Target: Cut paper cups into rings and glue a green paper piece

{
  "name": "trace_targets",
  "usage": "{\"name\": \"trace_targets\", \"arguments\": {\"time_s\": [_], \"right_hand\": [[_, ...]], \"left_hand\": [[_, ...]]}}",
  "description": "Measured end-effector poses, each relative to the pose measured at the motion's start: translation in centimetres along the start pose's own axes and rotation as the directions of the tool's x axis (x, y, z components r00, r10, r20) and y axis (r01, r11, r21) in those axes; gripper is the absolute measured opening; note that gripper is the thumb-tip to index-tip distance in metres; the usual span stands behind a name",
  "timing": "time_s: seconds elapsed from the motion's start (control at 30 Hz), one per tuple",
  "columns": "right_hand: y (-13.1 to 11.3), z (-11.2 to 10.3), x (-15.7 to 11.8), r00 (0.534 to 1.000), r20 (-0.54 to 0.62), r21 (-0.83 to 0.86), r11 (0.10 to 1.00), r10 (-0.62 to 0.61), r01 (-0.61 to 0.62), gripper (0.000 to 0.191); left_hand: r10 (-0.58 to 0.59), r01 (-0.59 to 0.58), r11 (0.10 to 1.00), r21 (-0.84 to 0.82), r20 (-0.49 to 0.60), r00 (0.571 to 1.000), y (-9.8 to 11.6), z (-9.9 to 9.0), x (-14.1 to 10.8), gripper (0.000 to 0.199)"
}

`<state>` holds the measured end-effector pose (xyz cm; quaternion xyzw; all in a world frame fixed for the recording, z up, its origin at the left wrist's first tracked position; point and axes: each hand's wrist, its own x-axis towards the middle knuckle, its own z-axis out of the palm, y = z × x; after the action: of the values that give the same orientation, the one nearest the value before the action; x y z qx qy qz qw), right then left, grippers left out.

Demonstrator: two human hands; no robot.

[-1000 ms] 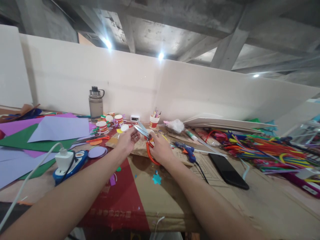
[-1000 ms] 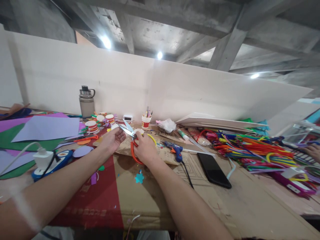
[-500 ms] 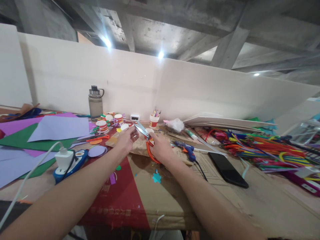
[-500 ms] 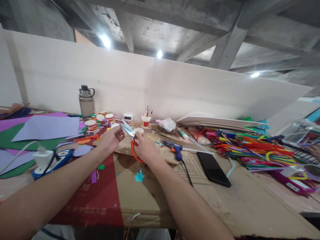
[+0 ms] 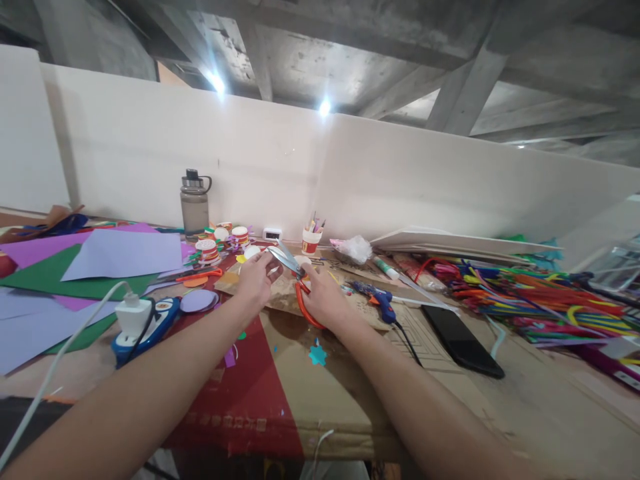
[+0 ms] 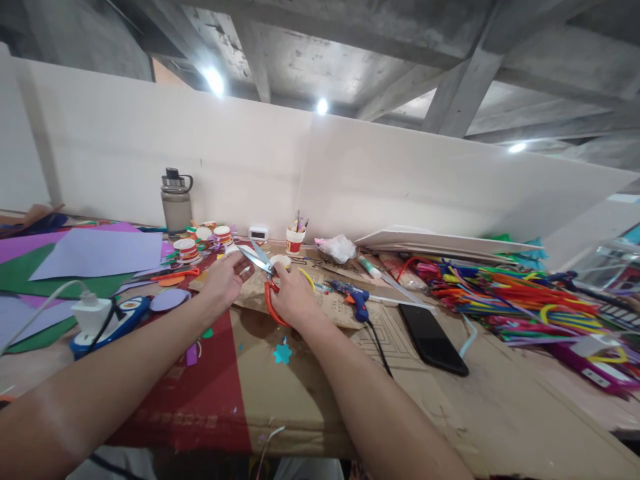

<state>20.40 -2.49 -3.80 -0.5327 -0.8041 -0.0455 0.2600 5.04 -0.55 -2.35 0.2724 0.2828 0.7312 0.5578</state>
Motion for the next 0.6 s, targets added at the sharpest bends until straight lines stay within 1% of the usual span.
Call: {"name": "trace_targets", "arguments": {"time_s": [0.13,0.3,0.6], "right_hand": [[0.26,0.24,0.03,1.0,0.011,-0.008,1.0,-0.003,0.004,0.034],[0.35,0.22,0.04,0.999,0.011,-0.035,0.999,-0.032,0.033,0.034],[-0.12,-0.21,-0.01,0.999,0.033,-0.096,0.995,-0.003,0.006,0.035]], "left_hand": [[-0.028,0.028,1.0,0.003,-0.006,1.0,-0.3,-0.21,0.15,0.011],[-0.032,0.032,0.999,0.004,0.002,0.999,-0.64,-0.64,0.61,0.009],[-0.071,0.072,0.997,-0.027,0.01,0.997,-0.64,-0.65,0.8,0.009]]}}
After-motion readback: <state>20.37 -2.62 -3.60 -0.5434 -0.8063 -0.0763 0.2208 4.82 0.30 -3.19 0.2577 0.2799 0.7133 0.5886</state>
